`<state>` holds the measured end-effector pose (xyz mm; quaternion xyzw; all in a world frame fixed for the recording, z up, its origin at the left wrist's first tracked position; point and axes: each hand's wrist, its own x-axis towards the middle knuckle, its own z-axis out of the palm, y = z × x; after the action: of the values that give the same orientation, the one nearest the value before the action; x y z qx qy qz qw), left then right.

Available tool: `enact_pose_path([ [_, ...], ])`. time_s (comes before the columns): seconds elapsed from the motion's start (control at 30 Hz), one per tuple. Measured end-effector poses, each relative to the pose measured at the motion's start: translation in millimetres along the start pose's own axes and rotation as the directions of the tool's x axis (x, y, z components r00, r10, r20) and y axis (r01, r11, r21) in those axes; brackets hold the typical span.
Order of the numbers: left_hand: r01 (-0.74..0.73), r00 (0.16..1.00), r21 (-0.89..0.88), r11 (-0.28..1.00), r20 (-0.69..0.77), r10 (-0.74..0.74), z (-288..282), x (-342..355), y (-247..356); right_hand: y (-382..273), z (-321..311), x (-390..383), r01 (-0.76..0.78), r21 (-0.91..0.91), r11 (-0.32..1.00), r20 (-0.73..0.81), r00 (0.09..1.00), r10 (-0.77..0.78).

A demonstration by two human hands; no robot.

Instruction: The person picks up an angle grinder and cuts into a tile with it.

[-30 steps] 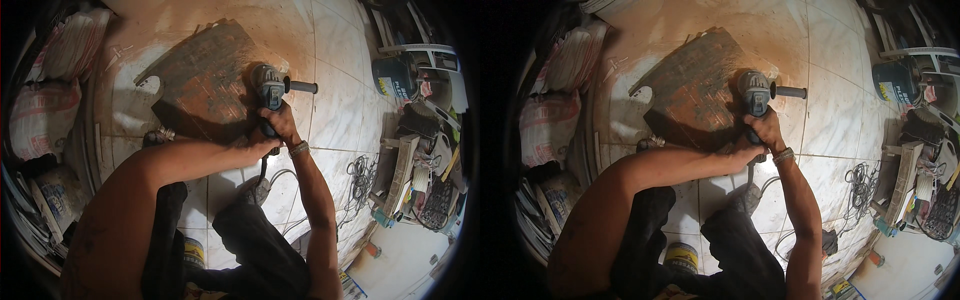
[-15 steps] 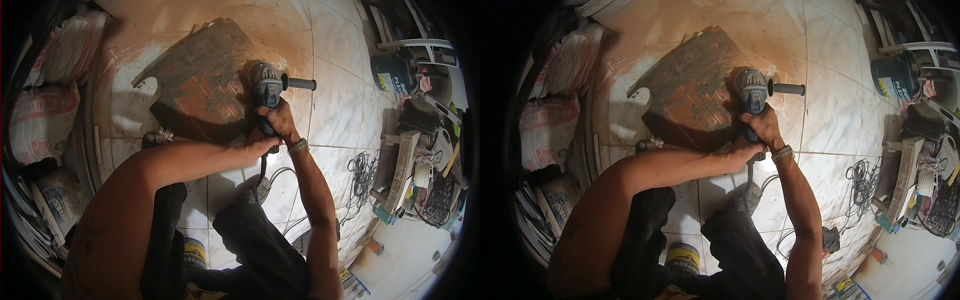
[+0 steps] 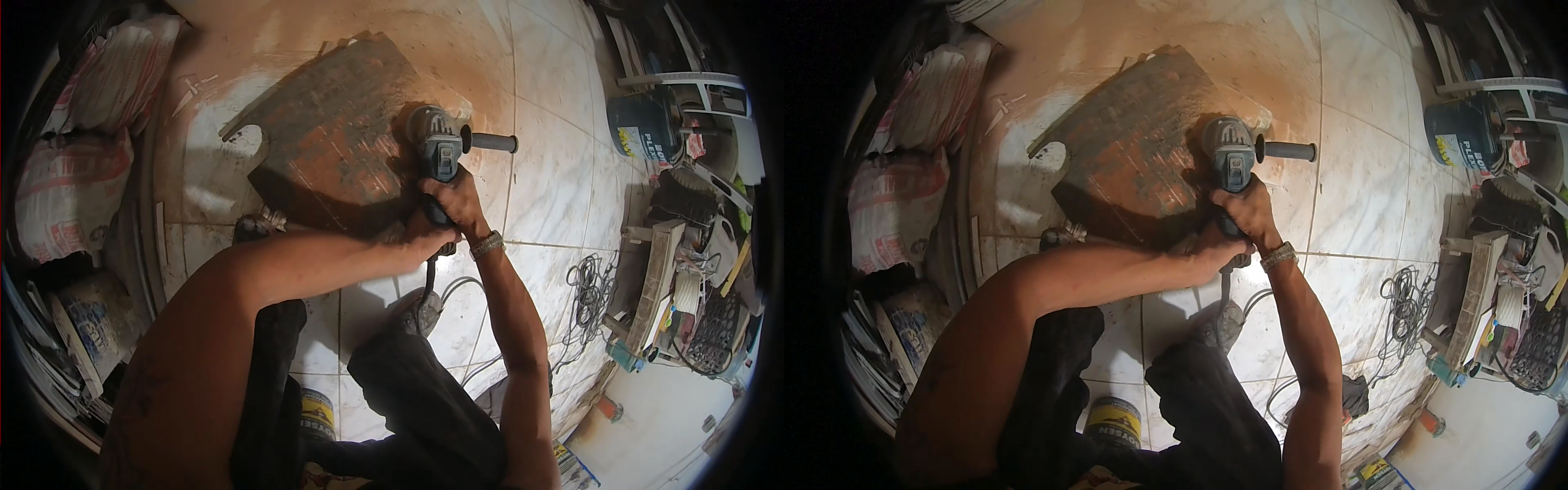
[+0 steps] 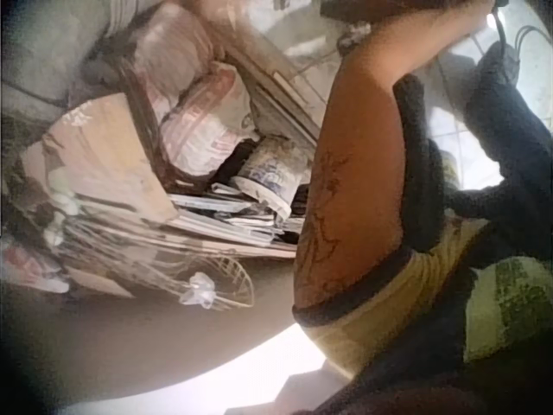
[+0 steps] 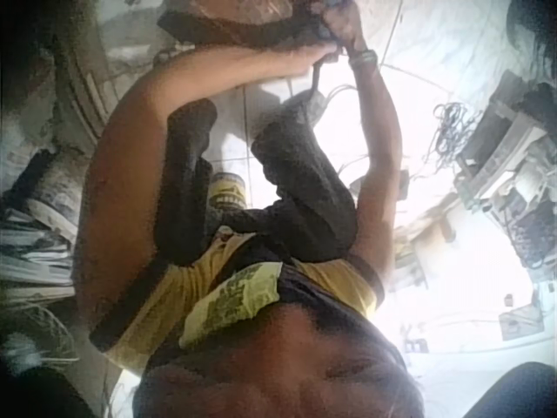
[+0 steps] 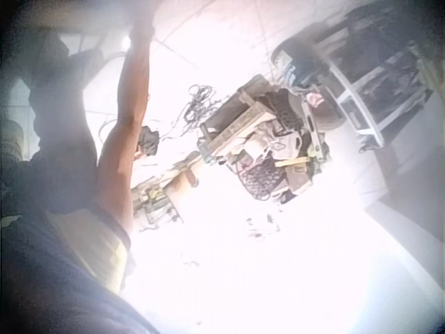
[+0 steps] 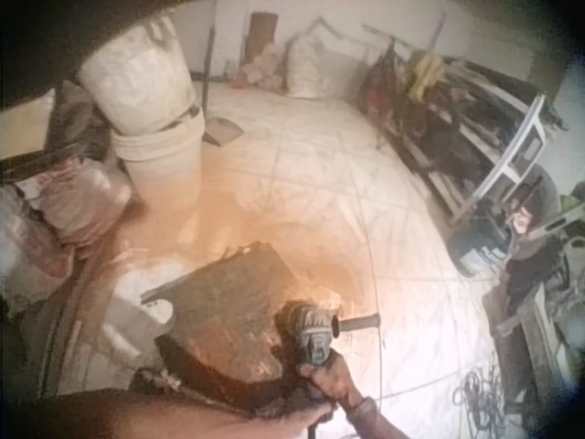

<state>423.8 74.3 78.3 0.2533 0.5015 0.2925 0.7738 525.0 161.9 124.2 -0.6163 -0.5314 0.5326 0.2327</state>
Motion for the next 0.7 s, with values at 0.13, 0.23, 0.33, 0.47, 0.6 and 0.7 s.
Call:
enact_pose_path([
  [0.13, 0.057, 0.998, -0.038, 0.998, -0.032, -0.059, 7, -10, 6, 6, -2, -1, -0.031, -0.090, 0.996, -0.017, 0.999, 0.029],
  [0.23, 0.067, 0.998, -0.011, 0.998, -0.002, -0.067, 2, -2, 6, 4, -3, 3, -0.036, -0.085, 0.996, -0.013, 0.999, 0.035],
  [0.33, 0.008, 1.000, -0.019, 1.000, 0.005, -0.007, 3, -1, 2, 9, 0, 1, -0.008, -0.044, 0.999, -0.018, 1.000, 0.008],
  [0.47, 0.082, 0.997, -0.056, 0.995, 0.009, -0.082, 2, -5, 1, 4, -2, -3, 0.009, -0.087, 0.996, 0.007, 1.000, -0.009],
  [0.6, 0.108, 0.993, 0.002, 0.994, 0.040, -0.108, 0, 7, -1, 3, -4, 3, -0.045, -0.041, 0.998, -0.021, 0.999, 0.044],
  [0.7, 0.076, 0.996, -0.002, 0.997, 0.041, -0.076, 2, 1, -10, 9, -3, 1, 0.004, -0.069, 0.998, -0.011, 1.000, -0.005],
])
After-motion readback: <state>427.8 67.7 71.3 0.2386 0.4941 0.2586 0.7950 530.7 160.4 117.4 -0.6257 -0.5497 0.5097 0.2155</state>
